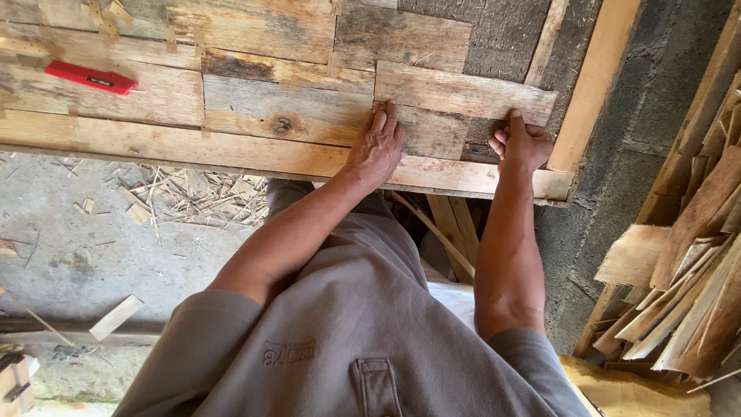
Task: Cutting and applying thin wood veneer strips to a board surface.
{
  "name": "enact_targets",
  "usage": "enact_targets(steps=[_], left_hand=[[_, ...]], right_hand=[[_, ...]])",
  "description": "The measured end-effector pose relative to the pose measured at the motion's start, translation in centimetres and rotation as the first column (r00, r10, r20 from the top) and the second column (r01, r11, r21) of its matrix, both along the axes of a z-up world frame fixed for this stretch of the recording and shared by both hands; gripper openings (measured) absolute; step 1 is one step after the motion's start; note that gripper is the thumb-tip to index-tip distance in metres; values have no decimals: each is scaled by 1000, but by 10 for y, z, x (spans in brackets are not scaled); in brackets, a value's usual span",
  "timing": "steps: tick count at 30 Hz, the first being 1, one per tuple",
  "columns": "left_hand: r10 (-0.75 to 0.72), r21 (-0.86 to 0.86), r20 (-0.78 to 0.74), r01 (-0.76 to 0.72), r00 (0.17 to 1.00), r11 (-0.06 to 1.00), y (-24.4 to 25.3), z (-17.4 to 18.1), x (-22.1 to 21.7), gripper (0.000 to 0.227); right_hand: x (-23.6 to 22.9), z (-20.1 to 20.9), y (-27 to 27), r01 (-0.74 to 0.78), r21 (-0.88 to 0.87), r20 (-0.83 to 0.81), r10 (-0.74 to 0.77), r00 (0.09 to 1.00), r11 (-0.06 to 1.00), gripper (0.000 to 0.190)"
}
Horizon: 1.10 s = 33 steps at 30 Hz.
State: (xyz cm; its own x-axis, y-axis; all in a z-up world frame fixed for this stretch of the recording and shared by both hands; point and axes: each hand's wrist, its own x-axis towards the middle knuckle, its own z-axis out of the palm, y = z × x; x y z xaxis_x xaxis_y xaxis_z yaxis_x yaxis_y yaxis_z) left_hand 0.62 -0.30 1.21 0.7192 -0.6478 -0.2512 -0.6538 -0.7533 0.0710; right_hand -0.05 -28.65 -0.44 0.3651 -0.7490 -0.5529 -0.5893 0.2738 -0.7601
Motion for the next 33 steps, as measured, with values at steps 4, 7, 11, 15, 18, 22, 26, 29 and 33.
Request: enact_targets(steps=[4, 7, 11, 15, 18, 22, 26, 29, 33], left_hand=[[32, -44, -67, -35, 997, 998, -1, 7, 2, 60], [31, -48, -38, -33, 999, 998, 1, -4, -3, 59], [43, -82, -23, -45, 999, 996, 3, 1, -3, 68], [68, -104, -103, -79, 992, 991, 3, 18, 2, 75], [59, -89, -58, -64, 997, 994, 4, 11, 2, 65], [73, -110, -126, -87, 989, 990, 4, 19, 6, 63], [90, -113, -224, -118, 970, 987, 4, 24, 11, 67], [80, -112, -59, -86, 995, 990, 2, -7, 8, 71], [55, -85, -21, -56, 998, 995, 11, 0, 9, 60]], right_hand=[[-4, 2, 10, 28, -126, 29, -25, 999, 992, 27], [-14, -18, 13, -230, -437, 44, 276, 960, 870, 13], [-11, -21, 42, -496, -783, -20, 782, 623, 376, 16], [4, 10, 83, -640, -723, -136, 855, 501, 260, 17], [13, 29, 100, -646, -737, -162, 877, 453, 198, 15], [19, 38, 107, -669, -727, -214, 875, 433, 153, 19], [18, 1, 95, -715, -685, -265, 867, 422, 138, 17], [13, 25, 102, -706, -696, -264, 867, 423, 132, 17], [3, 48, 111, -699, -696, -242, 863, 443, 164, 18]])
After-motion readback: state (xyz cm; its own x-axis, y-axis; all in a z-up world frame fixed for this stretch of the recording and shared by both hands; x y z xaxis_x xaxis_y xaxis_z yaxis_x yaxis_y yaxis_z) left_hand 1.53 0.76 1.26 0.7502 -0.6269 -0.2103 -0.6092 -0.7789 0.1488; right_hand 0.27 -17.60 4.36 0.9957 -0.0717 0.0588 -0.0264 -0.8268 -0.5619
